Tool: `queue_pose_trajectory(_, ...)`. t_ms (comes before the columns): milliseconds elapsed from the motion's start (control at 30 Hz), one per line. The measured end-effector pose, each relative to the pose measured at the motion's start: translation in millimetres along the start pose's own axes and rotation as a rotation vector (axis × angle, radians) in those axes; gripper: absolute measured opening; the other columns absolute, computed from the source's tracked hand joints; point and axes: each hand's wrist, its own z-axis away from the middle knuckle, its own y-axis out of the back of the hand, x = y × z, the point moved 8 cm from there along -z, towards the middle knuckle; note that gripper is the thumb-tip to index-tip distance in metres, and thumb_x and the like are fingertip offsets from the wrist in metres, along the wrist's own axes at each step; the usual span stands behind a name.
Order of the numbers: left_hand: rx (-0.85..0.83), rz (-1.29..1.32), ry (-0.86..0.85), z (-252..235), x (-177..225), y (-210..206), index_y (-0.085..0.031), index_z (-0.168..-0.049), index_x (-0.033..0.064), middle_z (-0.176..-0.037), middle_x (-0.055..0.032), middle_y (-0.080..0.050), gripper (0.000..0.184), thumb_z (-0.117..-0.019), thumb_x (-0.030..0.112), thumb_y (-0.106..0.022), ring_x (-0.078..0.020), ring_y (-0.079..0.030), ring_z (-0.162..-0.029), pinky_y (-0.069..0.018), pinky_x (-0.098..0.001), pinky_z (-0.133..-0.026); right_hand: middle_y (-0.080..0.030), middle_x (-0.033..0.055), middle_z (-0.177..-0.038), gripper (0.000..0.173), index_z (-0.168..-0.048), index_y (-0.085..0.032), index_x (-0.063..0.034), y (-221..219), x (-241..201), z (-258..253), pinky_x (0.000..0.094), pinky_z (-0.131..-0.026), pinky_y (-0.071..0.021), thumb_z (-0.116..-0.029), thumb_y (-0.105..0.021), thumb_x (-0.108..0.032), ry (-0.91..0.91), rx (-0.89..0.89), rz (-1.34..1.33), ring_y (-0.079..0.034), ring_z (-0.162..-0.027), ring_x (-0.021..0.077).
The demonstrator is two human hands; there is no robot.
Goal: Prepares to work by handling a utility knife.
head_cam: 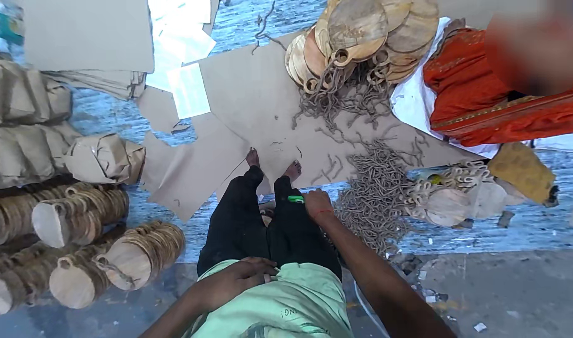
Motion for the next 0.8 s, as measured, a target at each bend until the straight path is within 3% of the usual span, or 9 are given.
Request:
queue_pose_trajectory(67,0.01,-0.005,-0.009,-1,1,3,-0.062,-0.14,0.0051,-0.157,-0.0118,-0.048,0.054,-0.1105,0.04,-0.034,-0.0239,-0.038,-0.15,-0.0233,-0.0426,-0.126,-0.07,0.02,-0.123,0.031,-0.132,-0.068,-0.0113,13,4,2,0.061,-0.099,-0.0489,-0.1037,-0.058,-0.016,0.056,0.068,-0.203,-0.064,-0.117,0.041)
queue_pose_trajectory(167,0.0,-0.006,-0.004,1,0,6,-0.063,-0.14,0.0061,-0.157,-0.0105,-0.048,0.055,-0.1103,0.043,-0.034,-0.0231,-0.038,-0.15,-0.0239,-0.0424,-0.126,-0.069,0.0173,-0.128,0.033,-0.136,-0.066,-0.0143,-7,-16,7,0.0587,-0.105,-0.0474,-0.1048,-0.059,-0.019,0.222,-0.118,-0.249,-0.064,-0.12,0.0362)
queue_pose_trajectory(267,0.034,0.023,-0.001,-4,4,13,-0.066,-0.135,0.0045,-0.151,-0.0109,-0.055,0.052,-0.1098,0.041,-0.037,-0.021,-0.045,-0.145,-0.0294,-0.041,-0.123,-0.068,0.0175,-0.126,0.031,-0.13,-0.069,-0.0136,-8,4,0,0.0579,-0.103,-0.0462,-0.1018,-0.058,-0.018,-0.023,-0.024,-0.039,-0.06,-0.124,0.0392)
queue_pose_trajectory(367,0.274,0.059,-0.069,-15,-3,36,-0.067,-0.13,0.0027,-0.133,-0.0118,-0.067,0.049,-0.1094,0.036,-0.037,-0.0181,-0.061,-0.126,-0.0455,-0.0399,-0.112,-0.067,0.0216,-0.128,0.036,-0.139,-0.061,-0.0098,15,41,-7,0.0619,-0.1,-0.0484,-0.1066,-0.053,-0.021,-0.277,0.203,-0.385,-0.062,-0.121,0.0424)
queue_pose_trajectory(433,0.342,-0.165,-0.142,-32,-21,50,-0.063,-0.138,0.0051,-0.142,-0.0127,-0.062,0.049,-0.1098,0.034,-0.035,-0.0228,-0.054,-0.137,-0.0379,-0.0438,-0.119,-0.069,0.022,-0.123,0.037,-0.142,-0.058,-0.0104,18,59,-6,0.0629,-0.099,-0.0484,-0.1083,-0.052,-0.025,-0.289,0.248,-0.606,-0.065,-0.114,0.0421)
queue_pose_trajectory(533,0.111,-0.7,-0.098,-86,-97,83,-0.052,-0.151,0.009,-0.159,-0.0158,-0.046,0.053,-0.11,0.039,-0.037,-0.0343,-0.032,-0.154,-0.016,-0.0566,-0.127,-0.068,0.021,-0.126,0.04,-0.145,-0.056,-0.0084,22,84,-9,0.0558,-0.103,-0.049,-0.1081,-0.051,-0.023,-0.223,0.295,-0.656,-0.066,-0.115,0.0366)
queue_pose_trajectory(667,0.392,-0.748,0.632,-115,-187,279,-0.057,-0.14,-0.0062,-0.156,-0.0299,-0.043,0.044,-0.1055,0.021,-0.057,-0.0483,-0.02,-0.155,-0.0029,-0.0633,-0.126,-0.065,0.0292,-0.126,0.041,-0.143,-0.055,0.0018,-2,127,15,0.059,-0.102,-0.0473,-0.1071,-0.053,-0.017,-0.276,0.375,-0.664,-0.064,-0.115,0.0426)
queue_pose_trajectory(733,0.4,-0.822,0.647,-141,-175,338,-0.063,-0.139,0.004,-0.155,-0.0244,-0.047,0.045,-0.1048,0.032,-0.057,-0.0489,-0.025,-0.153,-0.013,-0.0756,-0.12,-0.065,0.0291,-0.127,0.042,-0.143,-0.054,0.0038,-18,156,25,0.0581,-0.101,-0.0475,-0.1071,-0.052,-0.018,-0.327,0.434,-0.685,-0.064,-0.115,0.0412)
queue_pose_trajectory(800,0.192,-0.884,0.349,-163,-163,263,-0.064,-0.139,0.0149,-0.152,-0.016,-0.053,0.049,-0.1022,0.046,-0.058,-0.041,-0.038,-0.148,-0.0277,-0.0673,-0.118,-0.065,0.0294,-0.123,0.043,-0.142,-0.054,0.0057,-40,180,36,0.0567,-0.097,-0.049,-0.1064,-0.052,-0.018,-0.364,0.437,-0.684,-0.064,-0.109,0.0398)
